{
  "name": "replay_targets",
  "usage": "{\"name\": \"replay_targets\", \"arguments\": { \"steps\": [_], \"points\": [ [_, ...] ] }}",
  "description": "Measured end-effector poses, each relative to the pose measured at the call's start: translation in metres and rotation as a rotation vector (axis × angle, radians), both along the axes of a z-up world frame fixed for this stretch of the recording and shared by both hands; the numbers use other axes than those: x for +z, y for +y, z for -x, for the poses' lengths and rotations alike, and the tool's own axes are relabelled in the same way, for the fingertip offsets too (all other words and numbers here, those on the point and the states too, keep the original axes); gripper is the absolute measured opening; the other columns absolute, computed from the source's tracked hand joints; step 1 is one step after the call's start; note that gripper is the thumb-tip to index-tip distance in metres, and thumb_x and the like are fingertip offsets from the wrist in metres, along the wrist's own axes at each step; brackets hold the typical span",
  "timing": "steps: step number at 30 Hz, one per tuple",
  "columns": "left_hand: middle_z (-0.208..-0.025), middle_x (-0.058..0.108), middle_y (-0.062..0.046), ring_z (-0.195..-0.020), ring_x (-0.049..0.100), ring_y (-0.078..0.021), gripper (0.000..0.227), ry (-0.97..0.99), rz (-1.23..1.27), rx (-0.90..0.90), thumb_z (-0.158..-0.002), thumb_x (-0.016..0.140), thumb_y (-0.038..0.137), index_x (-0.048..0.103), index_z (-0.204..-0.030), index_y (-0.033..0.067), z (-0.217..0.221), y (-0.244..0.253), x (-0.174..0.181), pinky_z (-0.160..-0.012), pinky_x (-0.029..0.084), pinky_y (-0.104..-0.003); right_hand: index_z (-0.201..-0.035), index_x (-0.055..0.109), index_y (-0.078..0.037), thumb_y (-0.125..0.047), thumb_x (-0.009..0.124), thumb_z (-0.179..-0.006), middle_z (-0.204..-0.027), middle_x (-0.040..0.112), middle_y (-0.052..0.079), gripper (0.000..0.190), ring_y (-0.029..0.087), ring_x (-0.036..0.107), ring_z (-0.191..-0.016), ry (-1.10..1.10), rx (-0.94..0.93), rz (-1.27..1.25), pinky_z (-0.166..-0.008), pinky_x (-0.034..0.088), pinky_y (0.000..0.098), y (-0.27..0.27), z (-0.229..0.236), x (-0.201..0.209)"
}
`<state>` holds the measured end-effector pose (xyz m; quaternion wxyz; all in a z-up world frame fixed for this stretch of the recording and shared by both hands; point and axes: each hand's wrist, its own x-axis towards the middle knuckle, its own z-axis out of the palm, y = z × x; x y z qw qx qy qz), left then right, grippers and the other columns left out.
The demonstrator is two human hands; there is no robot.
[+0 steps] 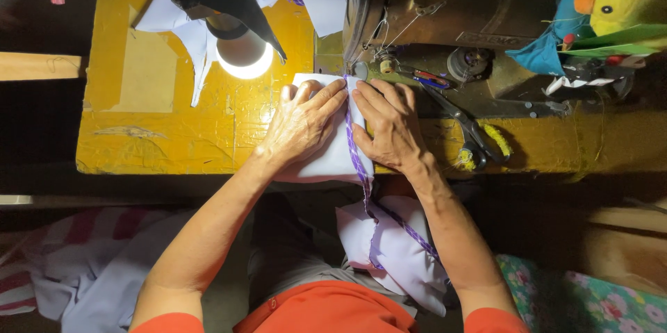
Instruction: Folding and aligning the edges of a fabric piece on a sewing table
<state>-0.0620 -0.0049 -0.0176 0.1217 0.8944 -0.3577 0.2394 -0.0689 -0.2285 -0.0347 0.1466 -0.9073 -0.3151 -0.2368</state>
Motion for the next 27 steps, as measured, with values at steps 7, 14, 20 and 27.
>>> {"name": "replay_targets", "arguments": {
  "steps": [7, 14, 20, 27],
  "points": [
    [-0.135, 0.061, -0.001, -0.115, 0.053, -0.0236, 0.036, 0.008, 0.010, -0.010, -0.096, 0.056, 0.022, 0.062, -0.131, 0.0182, -0.003, 0.000, -0.001, -0.083, 0.038, -0.041, -0.129, 0.068, -0.004, -0.033, 0.067, -0.084, -0.136, 0.065, 0.012, 0.054, 0.030, 0.052, -0.132, 0.003, -0.012, 0.002, -0.105, 0.036, 0.0525, 0.000, 0.001, 0.001],
    [-0.134, 0.062, -0.001, -0.116, 0.053, -0.0236, 0.032, 0.034, 0.040, -0.050, -0.099, 0.054, 0.021, 0.063, -0.130, 0.0171, -0.009, 0.001, 0.004, -0.083, 0.038, -0.040, -0.130, 0.067, -0.004, -0.032, 0.066, -0.086, -0.139, 0.063, 0.012, 0.052, 0.031, 0.051, -0.134, 0.013, -0.051, 0.017, -0.104, 0.037, 0.0525, 0.002, 0.002, 0.006],
    [-0.136, 0.062, -0.002, -0.117, 0.053, -0.0245, 0.034, 0.065, 0.044, -0.073, -0.100, 0.053, 0.022, 0.062, -0.132, 0.0167, -0.014, 0.003, 0.000, -0.083, 0.036, -0.041, -0.133, 0.066, -0.004, -0.032, 0.064, -0.089, -0.141, 0.062, 0.012, 0.053, 0.031, 0.051, -0.135, 0.025, -0.062, 0.022, -0.104, 0.038, 0.0528, 0.002, 0.002, 0.006],
    [-0.138, 0.063, -0.002, -0.118, 0.053, -0.0241, 0.035, 0.084, 0.079, -0.083, -0.100, 0.052, 0.023, 0.063, -0.133, 0.0171, -0.016, 0.003, -0.003, -0.083, 0.036, -0.041, -0.135, 0.065, -0.005, -0.033, 0.063, -0.091, -0.144, 0.061, 0.012, 0.053, 0.031, 0.051, -0.136, 0.065, -0.066, 0.024, -0.103, 0.038, 0.0537, 0.002, 0.001, 0.004]
  ]
}}
